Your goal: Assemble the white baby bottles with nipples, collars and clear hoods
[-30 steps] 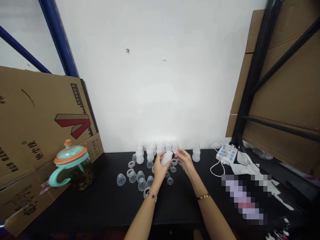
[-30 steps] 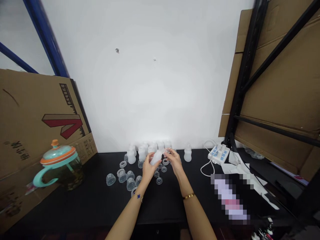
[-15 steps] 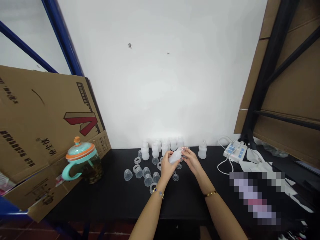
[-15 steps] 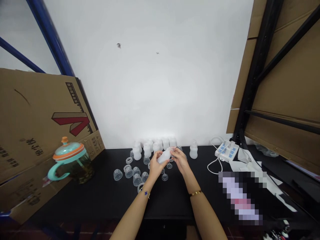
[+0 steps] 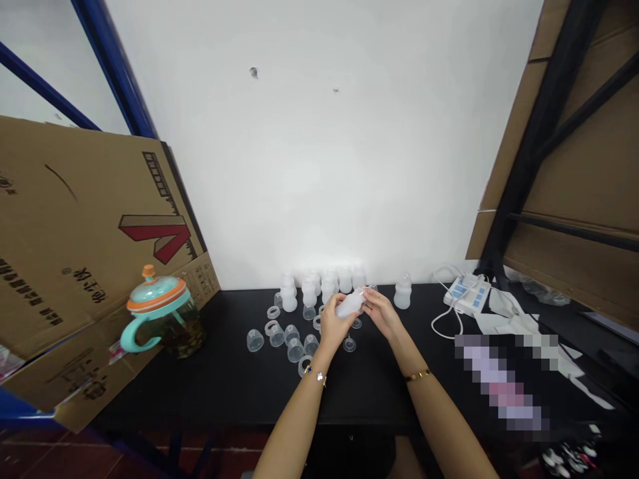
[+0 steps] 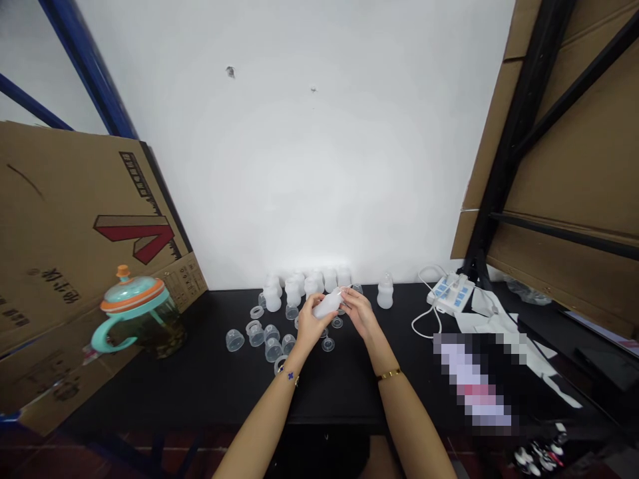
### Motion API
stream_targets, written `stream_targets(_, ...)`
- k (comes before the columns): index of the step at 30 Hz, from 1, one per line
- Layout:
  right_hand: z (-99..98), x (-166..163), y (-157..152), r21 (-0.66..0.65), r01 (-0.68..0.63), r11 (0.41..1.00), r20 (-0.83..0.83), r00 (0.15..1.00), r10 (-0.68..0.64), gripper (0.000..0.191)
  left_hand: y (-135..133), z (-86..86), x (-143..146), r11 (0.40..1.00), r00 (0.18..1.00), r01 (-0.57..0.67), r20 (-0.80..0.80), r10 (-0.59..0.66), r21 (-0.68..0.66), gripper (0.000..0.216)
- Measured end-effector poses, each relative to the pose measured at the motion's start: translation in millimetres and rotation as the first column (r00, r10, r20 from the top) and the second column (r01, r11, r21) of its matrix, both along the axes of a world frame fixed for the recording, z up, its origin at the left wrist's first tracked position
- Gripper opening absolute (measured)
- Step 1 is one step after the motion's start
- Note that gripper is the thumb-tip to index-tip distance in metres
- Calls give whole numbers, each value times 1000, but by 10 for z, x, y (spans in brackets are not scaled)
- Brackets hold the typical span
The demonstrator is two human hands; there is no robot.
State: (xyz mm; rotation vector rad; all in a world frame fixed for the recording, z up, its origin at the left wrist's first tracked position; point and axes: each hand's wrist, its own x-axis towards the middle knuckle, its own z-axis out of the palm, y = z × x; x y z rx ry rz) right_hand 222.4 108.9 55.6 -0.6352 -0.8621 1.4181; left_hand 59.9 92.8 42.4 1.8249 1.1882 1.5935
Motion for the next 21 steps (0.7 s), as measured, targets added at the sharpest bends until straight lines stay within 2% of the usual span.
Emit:
stream_targets(9,12,11,-7,30,-12,999,25,1000,11,35,-8,8,3,999,1000,20,11,-21,25,41)
stream_targets(21,-10,14,16,46,-14,999,24,1000,13,34,-29,13,6,998,998,58,40,-58,-17,41)
